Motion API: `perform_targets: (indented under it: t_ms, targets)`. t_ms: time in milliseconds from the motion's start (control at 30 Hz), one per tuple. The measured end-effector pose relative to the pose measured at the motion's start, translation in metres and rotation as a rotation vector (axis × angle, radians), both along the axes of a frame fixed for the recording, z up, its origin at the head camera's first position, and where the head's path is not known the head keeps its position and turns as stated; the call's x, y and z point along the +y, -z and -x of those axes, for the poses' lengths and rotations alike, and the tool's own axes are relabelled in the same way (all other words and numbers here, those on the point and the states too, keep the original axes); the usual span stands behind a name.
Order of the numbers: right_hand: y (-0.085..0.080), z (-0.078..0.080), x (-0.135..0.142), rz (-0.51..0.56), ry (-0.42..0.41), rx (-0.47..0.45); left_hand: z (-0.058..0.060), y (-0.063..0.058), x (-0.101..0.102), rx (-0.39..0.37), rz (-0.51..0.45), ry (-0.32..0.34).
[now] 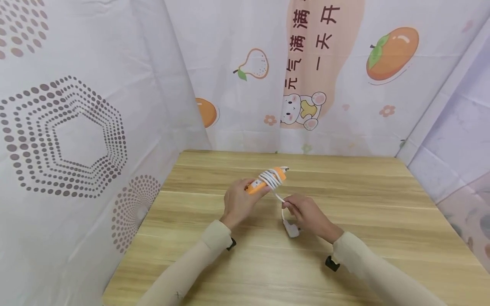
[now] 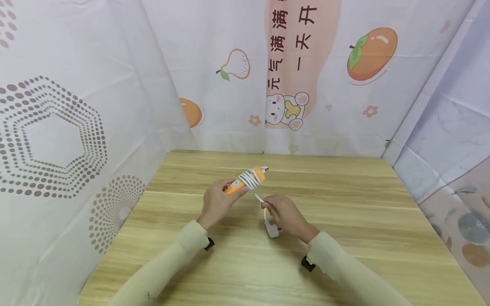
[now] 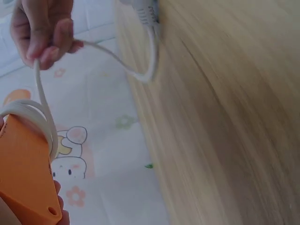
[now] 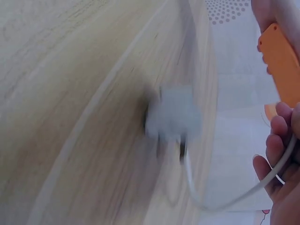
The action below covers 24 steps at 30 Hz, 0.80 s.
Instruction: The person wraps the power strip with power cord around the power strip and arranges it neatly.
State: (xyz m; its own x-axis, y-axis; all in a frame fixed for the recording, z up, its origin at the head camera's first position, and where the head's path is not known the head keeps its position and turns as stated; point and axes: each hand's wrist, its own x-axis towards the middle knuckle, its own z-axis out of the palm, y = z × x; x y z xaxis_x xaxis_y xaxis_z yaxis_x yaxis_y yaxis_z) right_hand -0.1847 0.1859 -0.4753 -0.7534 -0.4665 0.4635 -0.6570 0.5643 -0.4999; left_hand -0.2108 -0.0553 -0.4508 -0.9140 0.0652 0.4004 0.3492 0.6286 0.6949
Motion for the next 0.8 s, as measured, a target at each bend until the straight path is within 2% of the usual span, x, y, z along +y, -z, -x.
perform_targets:
  t_ms: [167,300,367,500,633,800]
  targets:
    - [0.000,0.000,-0.003,-0.041,-0.004,0.045,0.004,0.006,0.001,0.089,0.119,-0.049]
    - [0.000,0.001,-0.003,-0.068,-0.015,0.090,0.008,0.008,0.002,0.250,0.240,-0.077]
    - [-0.002,0.000,-0.003,-0.070,-0.016,0.116,0.012,0.009,0.001,0.306,0.283,-0.100]
    - [-0.004,-0.002,0.000,-0.071,-0.010,0.152,0.017,0.013,-0.002,0.321,0.380,-0.111]
    - [-0.005,-0.003,0.002,-0.099,-0.001,0.205,0.017,0.015,0.000,0.344,0.490,-0.079]
    - [-0.007,-0.001,0.003,-0.133,0.033,0.293,0.013,0.010,0.004,0.385,0.646,-0.032]
